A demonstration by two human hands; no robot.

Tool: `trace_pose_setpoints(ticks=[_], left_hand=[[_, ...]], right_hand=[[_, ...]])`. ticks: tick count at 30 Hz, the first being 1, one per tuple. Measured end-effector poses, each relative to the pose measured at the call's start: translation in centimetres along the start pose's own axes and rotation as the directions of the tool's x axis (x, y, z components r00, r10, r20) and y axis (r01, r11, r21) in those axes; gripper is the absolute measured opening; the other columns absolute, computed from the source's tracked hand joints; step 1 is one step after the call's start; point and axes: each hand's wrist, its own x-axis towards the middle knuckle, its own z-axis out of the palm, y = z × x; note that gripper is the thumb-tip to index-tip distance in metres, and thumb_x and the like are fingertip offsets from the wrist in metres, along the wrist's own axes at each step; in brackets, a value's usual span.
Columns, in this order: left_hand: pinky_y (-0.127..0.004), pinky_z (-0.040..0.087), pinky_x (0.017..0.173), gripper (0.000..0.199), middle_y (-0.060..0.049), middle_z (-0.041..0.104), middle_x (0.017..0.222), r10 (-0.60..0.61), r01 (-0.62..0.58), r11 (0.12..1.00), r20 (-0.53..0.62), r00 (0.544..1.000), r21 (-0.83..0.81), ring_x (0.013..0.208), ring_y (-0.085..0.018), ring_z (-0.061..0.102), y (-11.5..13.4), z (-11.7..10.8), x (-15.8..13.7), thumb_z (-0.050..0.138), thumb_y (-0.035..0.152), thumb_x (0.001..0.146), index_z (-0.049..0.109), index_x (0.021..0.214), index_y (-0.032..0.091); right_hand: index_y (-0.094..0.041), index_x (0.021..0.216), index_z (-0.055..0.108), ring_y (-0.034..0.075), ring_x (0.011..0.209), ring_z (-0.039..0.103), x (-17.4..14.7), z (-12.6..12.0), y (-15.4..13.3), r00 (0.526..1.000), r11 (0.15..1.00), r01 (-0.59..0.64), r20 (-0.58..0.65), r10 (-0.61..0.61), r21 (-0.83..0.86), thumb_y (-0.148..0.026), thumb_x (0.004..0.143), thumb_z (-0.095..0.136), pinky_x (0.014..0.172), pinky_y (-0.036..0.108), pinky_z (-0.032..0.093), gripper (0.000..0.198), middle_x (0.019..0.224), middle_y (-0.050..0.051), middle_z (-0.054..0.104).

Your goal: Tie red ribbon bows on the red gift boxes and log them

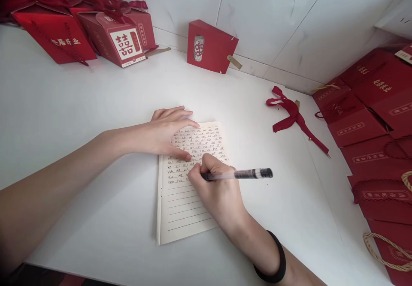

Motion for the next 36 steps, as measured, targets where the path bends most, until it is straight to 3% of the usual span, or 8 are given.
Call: trace_pose_setpoints(ticks=[17, 21, 24, 26, 32, 36], left_hand=[[-0.045, 0.005, 0.109, 0.077, -0.003, 0.032, 0.139, -0.002, 0.002, 1.000, -0.006, 1.000, -0.006, 0.136, -0.030, 0.008, 0.0, 0.0, 0.0, 0.060, 0.064, 0.057, 0.046, 0.124, 0.029], [-0.046, 0.006, 0.109, 0.079, -0.005, 0.029, 0.142, -0.001, 0.000, 1.000, 0.012, 1.000, 0.026, 0.136, -0.031, 0.007, 0.1, -0.1, -0.1, 0.057, 0.066, 0.059, 0.044, 0.126, 0.027], [-0.046, 0.008, 0.108, 0.078, -0.006, 0.027, 0.143, -0.009, 0.008, 0.999, 0.028, 1.000, 0.041, 0.136, -0.030, 0.006, 0.3, -0.2, -0.2, 0.056, 0.066, 0.061, 0.043, 0.127, 0.026], [-0.045, 0.010, 0.108, 0.078, -0.006, 0.026, 0.144, -0.015, 0.013, 0.999, 0.033, 0.999, 0.041, 0.137, -0.029, 0.005, 0.3, -0.3, -0.3, 0.056, 0.066, 0.061, 0.043, 0.127, 0.026], [-0.049, 0.010, 0.108, 0.079, -0.009, 0.024, 0.146, 0.001, -0.001, 1.000, 0.022, 1.000, 0.009, 0.137, -0.032, 0.008, -0.1, -0.2, -0.5, 0.062, 0.064, 0.059, 0.043, 0.126, 0.026], [-0.046, 0.017, 0.108, 0.057, -0.009, 0.039, 0.137, -0.002, -0.006, 0.998, -0.114, 0.993, -0.066, 0.134, -0.029, 0.023, -0.4, 0.5, -0.4, 0.062, 0.054, 0.066, 0.052, 0.115, 0.026]], right_hand=[[-0.019, 0.056, 0.022, 0.009, 0.048, 0.020, -0.1, 0.0, -0.1, 1.000, 1.000, 0.023, -0.015, -0.023, 0.012, -0.017, 0.074, 0.045, 0.041, 0.020, 0.019, 0.030, 0.051, -0.006, 0.022], [-0.019, 0.056, 0.026, 0.008, 0.044, 0.025, 0.1, -0.4, 0.1, 0.989, 0.962, -0.042, -0.125, 0.079, 0.270, -0.018, 0.078, 0.051, 0.040, 0.020, 0.023, 0.033, 0.048, -0.006, 0.030], [-0.019, 0.056, 0.028, 0.007, 0.040, 0.027, 0.6, -1.0, 0.6, 0.982, 0.861, -0.109, -0.078, 0.170, 0.497, -0.020, 0.078, 0.055, 0.037, 0.018, 0.023, 0.034, 0.046, -0.006, 0.035], [-0.019, 0.058, 0.031, 0.007, 0.040, 0.028, 1.1, -1.4, 0.8, 0.981, 0.830, -0.105, -0.082, 0.178, 0.548, -0.022, 0.078, 0.057, 0.036, 0.017, 0.022, 0.034, 0.047, -0.006, 0.036], [-0.019, 0.067, 0.042, 0.007, 0.041, 0.032, 2.6, -2.3, 1.5, 0.971, 0.895, -0.010, -0.211, 0.116, 0.446, -0.041, 0.082, 0.060, 0.035, 0.015, 0.024, 0.032, 0.049, -0.006, 0.041], [-0.018, 0.076, 0.050, 0.008, 0.042, 0.036, 3.9, -2.8, 2.7, 0.963, 0.965, -0.039, -0.247, 0.105, 0.259, -0.050, 0.075, 0.062, 0.037, 0.018, 0.029, 0.034, 0.059, -0.003, 0.049]])
